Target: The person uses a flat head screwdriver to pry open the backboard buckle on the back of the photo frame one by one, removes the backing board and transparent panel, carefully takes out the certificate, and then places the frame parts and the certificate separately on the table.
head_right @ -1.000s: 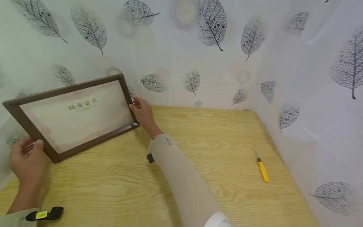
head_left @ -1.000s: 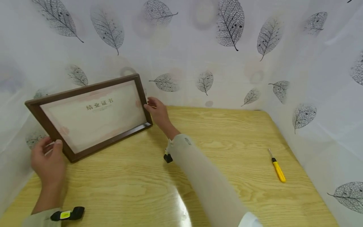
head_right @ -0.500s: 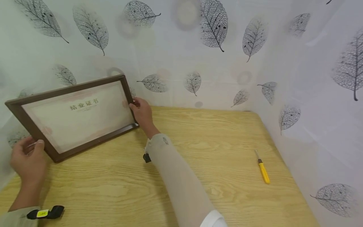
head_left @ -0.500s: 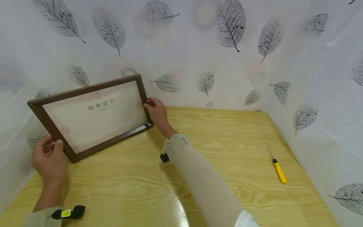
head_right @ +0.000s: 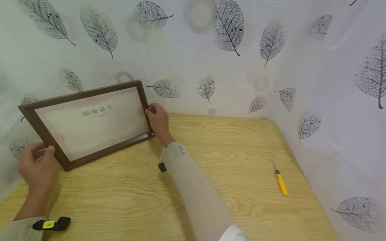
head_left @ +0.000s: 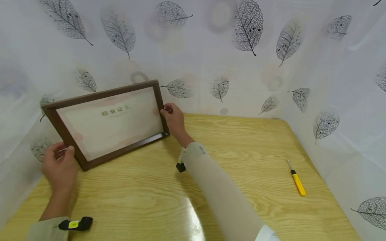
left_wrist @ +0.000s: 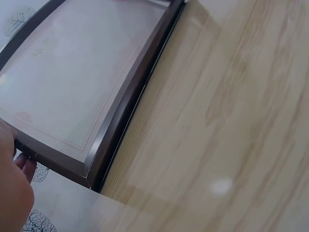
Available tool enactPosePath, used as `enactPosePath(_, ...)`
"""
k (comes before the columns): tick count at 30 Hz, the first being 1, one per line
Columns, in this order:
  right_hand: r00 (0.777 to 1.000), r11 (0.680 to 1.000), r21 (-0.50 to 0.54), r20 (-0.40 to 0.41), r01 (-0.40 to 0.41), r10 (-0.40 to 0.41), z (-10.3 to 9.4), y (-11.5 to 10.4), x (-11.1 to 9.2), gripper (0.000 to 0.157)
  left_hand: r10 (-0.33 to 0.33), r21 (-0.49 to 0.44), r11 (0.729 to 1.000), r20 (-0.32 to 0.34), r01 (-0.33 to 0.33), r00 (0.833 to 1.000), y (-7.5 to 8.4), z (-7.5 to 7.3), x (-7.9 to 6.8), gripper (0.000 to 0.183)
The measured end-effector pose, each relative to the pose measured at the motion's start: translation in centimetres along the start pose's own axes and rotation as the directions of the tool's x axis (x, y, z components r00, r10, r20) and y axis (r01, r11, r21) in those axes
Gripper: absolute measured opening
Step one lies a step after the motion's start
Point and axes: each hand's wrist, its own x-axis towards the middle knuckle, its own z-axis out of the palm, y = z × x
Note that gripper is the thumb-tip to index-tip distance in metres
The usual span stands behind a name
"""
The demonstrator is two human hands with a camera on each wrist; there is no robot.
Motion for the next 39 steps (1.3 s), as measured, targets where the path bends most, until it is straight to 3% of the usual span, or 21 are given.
enactPosePath(15,1.0,0.997,-0.08,-0.006,0.021,-0.022,-4.2,1.4,-0.4,0.026,0.068,-0.012,0.998,0.083,-0.067,0.994,1.1,2.2,-1.5,0.029)
enactPosePath(21,1.0,0.999,-0.052,-0.013,0.01,-0.011,-5.9,1.6,-0.9,0.027,0.1,-0.006,0.995,0.109,-0.1,0.989,1.4,3.2,-2.0,0.03)
enactPosePath(31,0.999,0.998,-0.058,-0.043,0.002,-0.005,-8.5,2.4,-1.6,0.027,0.151,-0.025,0.989,0.154,-0.149,0.977,1.6,4.8,-2.4,0.031)
enactPosePath(39,0.998,0.999,-0.041,-0.068,-0.002,-0.001,-11.2,3.3,-2.2,0.027,0.16,-0.025,0.987,0.232,-0.158,0.96,2.2,6.3,-3.4,0.034)
